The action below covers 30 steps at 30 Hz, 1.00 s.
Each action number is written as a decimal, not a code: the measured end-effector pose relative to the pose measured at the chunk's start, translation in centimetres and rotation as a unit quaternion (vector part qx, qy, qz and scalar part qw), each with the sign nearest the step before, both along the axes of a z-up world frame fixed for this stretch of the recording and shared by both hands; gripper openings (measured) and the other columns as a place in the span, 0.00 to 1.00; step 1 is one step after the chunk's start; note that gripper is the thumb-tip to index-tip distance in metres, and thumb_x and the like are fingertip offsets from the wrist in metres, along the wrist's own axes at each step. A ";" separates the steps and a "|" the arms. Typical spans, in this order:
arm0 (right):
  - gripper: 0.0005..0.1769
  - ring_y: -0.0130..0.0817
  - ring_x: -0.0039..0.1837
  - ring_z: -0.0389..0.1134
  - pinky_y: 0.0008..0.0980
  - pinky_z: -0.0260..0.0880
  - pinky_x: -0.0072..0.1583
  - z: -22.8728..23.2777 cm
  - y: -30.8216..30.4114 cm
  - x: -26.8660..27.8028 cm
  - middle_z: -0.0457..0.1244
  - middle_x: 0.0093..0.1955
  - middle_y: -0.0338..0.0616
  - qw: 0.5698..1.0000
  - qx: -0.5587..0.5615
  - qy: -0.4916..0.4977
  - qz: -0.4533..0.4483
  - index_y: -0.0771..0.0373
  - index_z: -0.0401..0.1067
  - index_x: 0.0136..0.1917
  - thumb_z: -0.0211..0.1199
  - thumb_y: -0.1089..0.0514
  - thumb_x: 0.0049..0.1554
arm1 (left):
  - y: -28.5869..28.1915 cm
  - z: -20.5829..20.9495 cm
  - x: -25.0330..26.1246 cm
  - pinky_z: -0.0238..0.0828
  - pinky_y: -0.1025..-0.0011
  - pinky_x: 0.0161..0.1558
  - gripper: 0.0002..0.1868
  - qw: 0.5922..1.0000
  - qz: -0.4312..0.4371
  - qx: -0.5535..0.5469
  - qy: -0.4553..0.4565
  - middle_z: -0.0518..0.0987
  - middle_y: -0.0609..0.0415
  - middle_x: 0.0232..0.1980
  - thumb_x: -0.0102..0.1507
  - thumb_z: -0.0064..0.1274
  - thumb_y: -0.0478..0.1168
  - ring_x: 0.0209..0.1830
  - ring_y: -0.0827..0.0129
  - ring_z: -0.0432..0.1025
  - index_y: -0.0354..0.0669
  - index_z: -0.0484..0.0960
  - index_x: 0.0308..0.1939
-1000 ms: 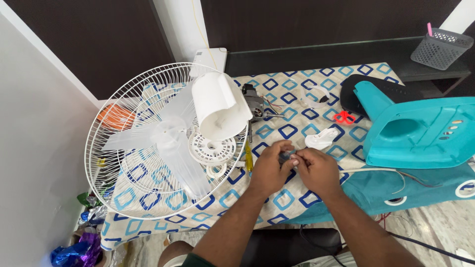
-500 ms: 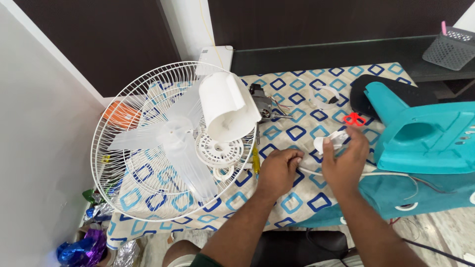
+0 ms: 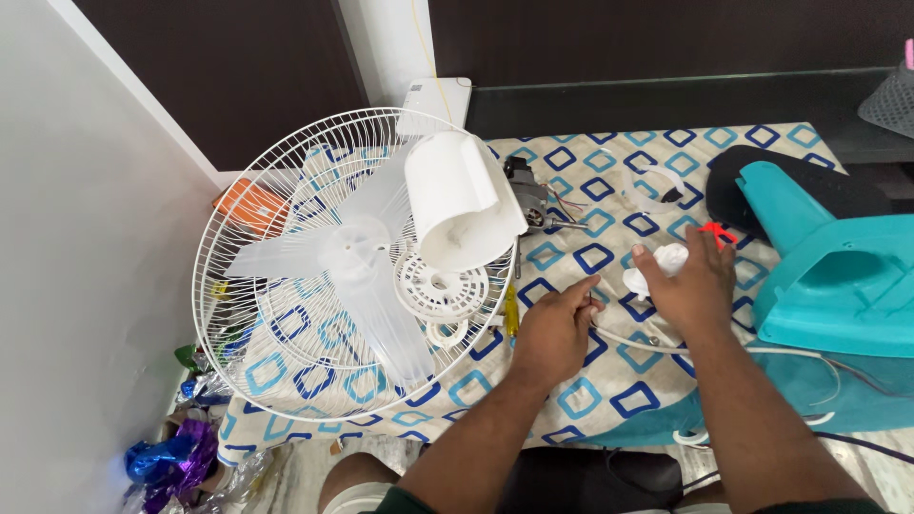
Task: The person is repairing an electric fan by cutting and stripping wires, then connecting them to the fan motor. They use scissors to cut the wire and their hands to strip and twist the wire ends before attaching them to the motor terminals.
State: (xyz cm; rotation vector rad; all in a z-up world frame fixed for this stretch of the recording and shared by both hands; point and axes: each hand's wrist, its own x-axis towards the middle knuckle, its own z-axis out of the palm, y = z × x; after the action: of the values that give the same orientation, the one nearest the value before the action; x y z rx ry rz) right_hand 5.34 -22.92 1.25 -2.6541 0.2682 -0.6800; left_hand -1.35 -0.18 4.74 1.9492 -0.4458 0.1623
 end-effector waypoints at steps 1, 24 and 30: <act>0.47 0.71 0.76 0.46 0.60 0.46 0.71 -0.2 -0.1 0.0 0.56 0.73 0.71 1.000 -0.018 -0.014 0.007 0.74 0.64 0.72 0.66 0.32 0.58 | 0.0 -0.1 0.0 0.74 0.64 0.51 0.22 1.000 -0.001 -0.004 0.002 0.86 0.51 0.46 0.66 0.50 0.33 0.47 0.58 0.79 0.41 0.76 0.65; 0.19 0.52 0.55 0.68 0.50 0.65 0.63 -0.1 0.2 -1.5 0.69 0.47 0.55 0.984 0.168 -0.052 0.000 0.64 0.72 0.56 0.58 0.45 0.67 | 0.0 0.3 0.0 0.76 0.67 0.45 0.10 0.998 -0.005 -0.029 0.047 0.86 0.49 0.44 0.68 0.51 0.37 0.43 0.62 0.82 0.38 0.77 0.52; 0.08 0.53 0.63 0.65 0.50 0.60 0.71 -2.2 -1.0 -1.0 0.68 0.55 0.53 0.990 -0.001 -0.130 -0.054 0.60 0.78 0.53 0.59 0.61 0.64 | 0.0 0.0 0.1 0.76 0.67 0.44 0.10 0.999 -0.002 -0.033 0.010 0.86 0.49 0.43 0.68 0.51 0.37 0.43 0.62 0.82 0.37 0.76 0.52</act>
State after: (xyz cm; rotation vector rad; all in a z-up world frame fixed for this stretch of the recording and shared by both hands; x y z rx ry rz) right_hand 4.35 -23.92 -0.92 -2.5312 0.3377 -1.0494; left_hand -1.27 -0.16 4.71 1.8845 -0.4266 0.1533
